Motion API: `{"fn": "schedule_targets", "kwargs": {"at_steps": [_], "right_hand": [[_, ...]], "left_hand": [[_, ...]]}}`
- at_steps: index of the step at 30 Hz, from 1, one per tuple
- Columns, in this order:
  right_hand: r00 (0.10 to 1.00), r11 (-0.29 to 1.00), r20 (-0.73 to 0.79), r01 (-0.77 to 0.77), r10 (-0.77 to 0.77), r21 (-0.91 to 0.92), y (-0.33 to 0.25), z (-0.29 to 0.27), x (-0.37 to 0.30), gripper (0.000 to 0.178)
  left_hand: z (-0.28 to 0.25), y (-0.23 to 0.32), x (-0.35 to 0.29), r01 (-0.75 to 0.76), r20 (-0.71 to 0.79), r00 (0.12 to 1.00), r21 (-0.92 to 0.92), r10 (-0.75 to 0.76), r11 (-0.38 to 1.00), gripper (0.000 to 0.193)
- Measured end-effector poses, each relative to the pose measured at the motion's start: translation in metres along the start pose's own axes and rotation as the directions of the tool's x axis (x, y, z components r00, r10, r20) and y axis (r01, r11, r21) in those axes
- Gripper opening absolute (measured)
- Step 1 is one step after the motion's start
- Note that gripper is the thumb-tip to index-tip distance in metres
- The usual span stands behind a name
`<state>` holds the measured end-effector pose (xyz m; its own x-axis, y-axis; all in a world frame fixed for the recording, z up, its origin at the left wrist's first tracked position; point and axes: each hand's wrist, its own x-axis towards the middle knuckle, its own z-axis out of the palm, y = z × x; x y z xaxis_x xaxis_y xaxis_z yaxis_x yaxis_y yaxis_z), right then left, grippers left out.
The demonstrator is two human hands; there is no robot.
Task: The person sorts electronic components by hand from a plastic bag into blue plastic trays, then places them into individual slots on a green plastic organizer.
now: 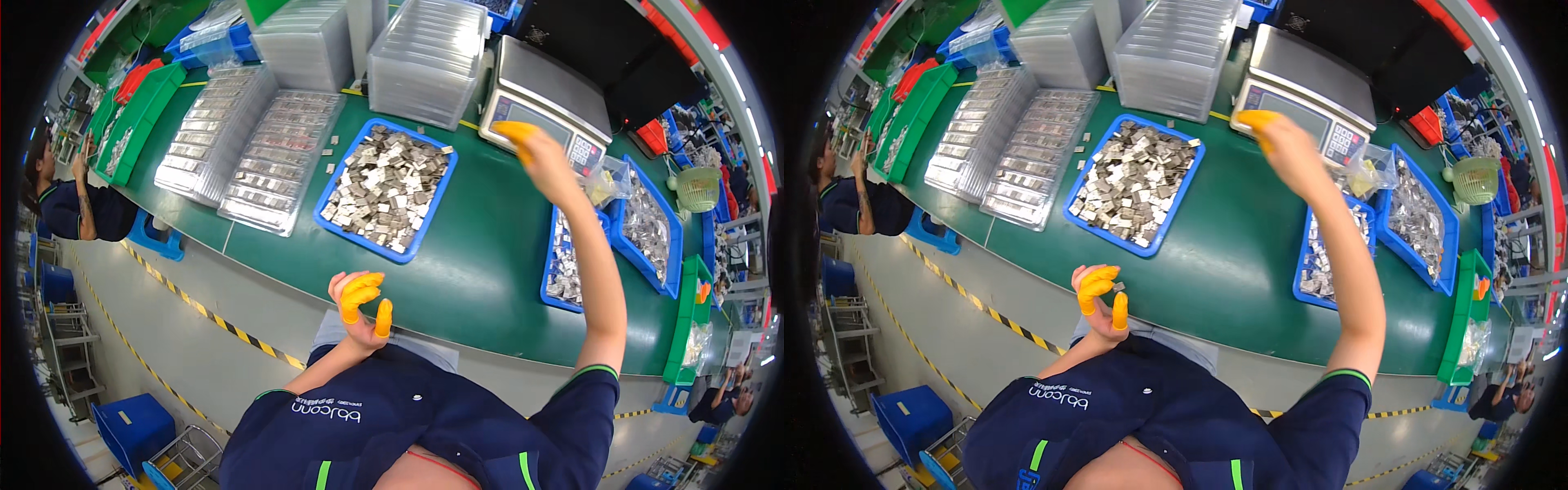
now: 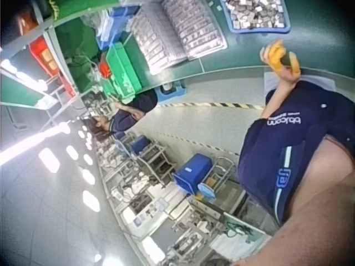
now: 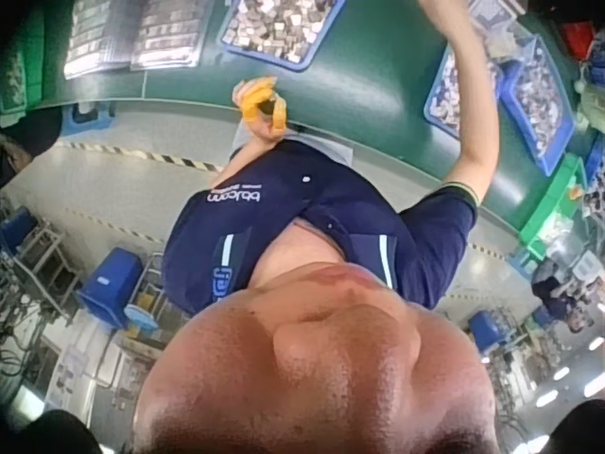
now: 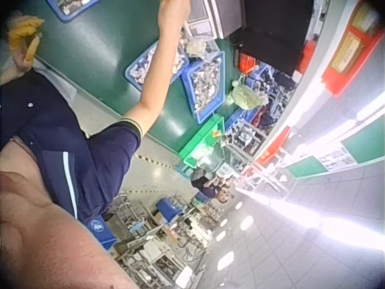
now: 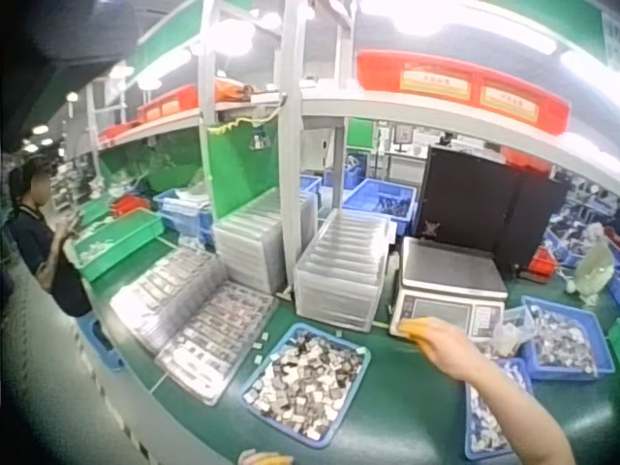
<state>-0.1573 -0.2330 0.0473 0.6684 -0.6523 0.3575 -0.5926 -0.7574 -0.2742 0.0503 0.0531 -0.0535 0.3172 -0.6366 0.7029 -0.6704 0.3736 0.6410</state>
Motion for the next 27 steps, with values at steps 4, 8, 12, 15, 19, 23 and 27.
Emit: {"fn": "schedule_targets", "kwargs": {"at_steps": [4,8,12,15,19,23,27], "right_hand": [[0.946,0.972,0.294,0.067,-0.133,0.223,-0.011,0.082,0.062,0.047],[0.900,0.938,0.419,-0.033,-0.122,0.344,-0.027,0.098,0.079,0.058],[0.896,0.933,0.433,-0.071,-0.095,0.353,-0.026,0.101,0.080,0.058],[0.923,0.948,0.341,0.066,-0.176,0.312,-0.008,0.101,0.070,0.048],[0.964,0.974,0.261,-0.006,-0.055,0.229,-0.006,0.083,0.045,0.031],[0.989,0.989,0.137,-0.068,0.050,0.130,-0.011,0.083,0.021,0.025],[0.973,0.944,0.052,-0.233,0.227,0.234,-0.007,0.081,0.002,0.027]], "left_hand": [[-0.023,-0.004,0.012,0.067,0.045,0.996,0.246,-0.081,0.967,0.022],[-0.043,-0.011,0.013,0.101,0.098,0.987,0.253,-0.129,0.962,0.024],[-0.050,-0.016,0.014,0.000,0.373,0.926,0.165,-0.062,0.986,0.033],[-0.050,-0.023,0.012,-0.048,0.443,0.896,0.138,-0.018,0.989,0.029],[-0.051,-0.030,0.018,-0.108,0.488,0.872,0.098,0.047,0.989,0.029],[-0.047,-0.031,0.026,-0.129,0.498,0.863,0.051,0.087,0.990,0.031],[-0.041,-0.030,0.030,-0.057,0.444,0.895,0.031,0.037,0.998,0.028]]}}
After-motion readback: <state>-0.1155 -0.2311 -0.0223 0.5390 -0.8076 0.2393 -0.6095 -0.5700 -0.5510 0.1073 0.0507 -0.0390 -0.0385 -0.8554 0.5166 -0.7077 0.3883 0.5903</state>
